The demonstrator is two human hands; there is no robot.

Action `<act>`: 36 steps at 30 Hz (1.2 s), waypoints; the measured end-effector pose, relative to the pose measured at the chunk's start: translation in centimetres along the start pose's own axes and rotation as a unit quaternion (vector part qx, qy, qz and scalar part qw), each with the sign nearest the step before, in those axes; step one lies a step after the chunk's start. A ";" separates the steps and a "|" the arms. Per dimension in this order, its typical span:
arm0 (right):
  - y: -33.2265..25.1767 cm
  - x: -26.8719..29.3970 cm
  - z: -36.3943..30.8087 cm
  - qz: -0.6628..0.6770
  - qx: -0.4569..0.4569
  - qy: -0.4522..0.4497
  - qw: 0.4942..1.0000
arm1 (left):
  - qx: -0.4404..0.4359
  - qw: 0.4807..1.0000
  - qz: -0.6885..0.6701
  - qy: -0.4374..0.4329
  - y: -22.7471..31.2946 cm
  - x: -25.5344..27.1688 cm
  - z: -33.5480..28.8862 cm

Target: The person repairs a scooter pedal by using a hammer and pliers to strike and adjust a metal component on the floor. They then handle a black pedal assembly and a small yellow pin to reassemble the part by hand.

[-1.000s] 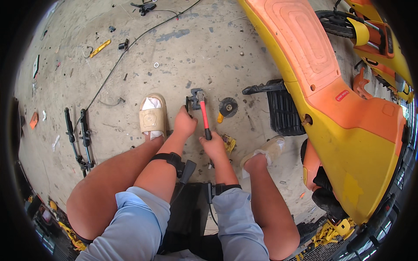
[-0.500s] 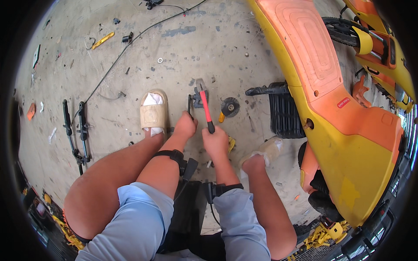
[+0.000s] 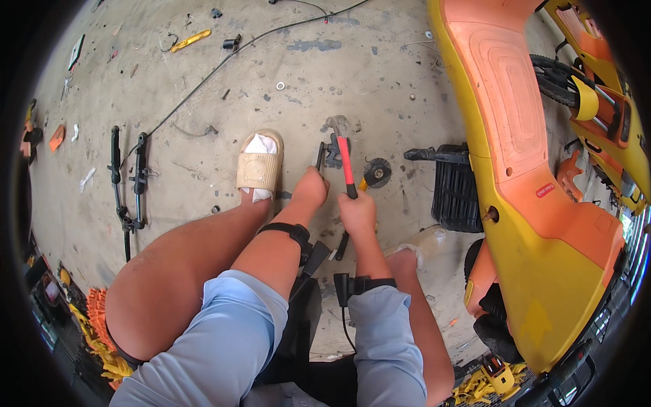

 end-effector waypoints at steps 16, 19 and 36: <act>-2.2 3.1 1.3 0.156 0.007 -0.023 0.987 | -0.023 0.997 -0.042 0.058 2.8 1.8 -0.1; -11.8 6.2 -1.4 0.295 0.050 -0.035 0.953 | -0.029 0.997 -0.058 0.036 1.8 1.1 0.8; -18.5 10.0 -3.8 0.174 0.167 -0.021 0.970 | -0.008 0.999 -0.052 0.010 2.6 1.7 1.5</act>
Point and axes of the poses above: each hand's wrist, its own z-axis towards the middle knuckle, its own x-axis out of the back of the hand, y = z × x, the point moved 9 cm from there along z, towards the middle knuckle, and after that the axes turned 7 degrees about z, right-handed, at the moved point
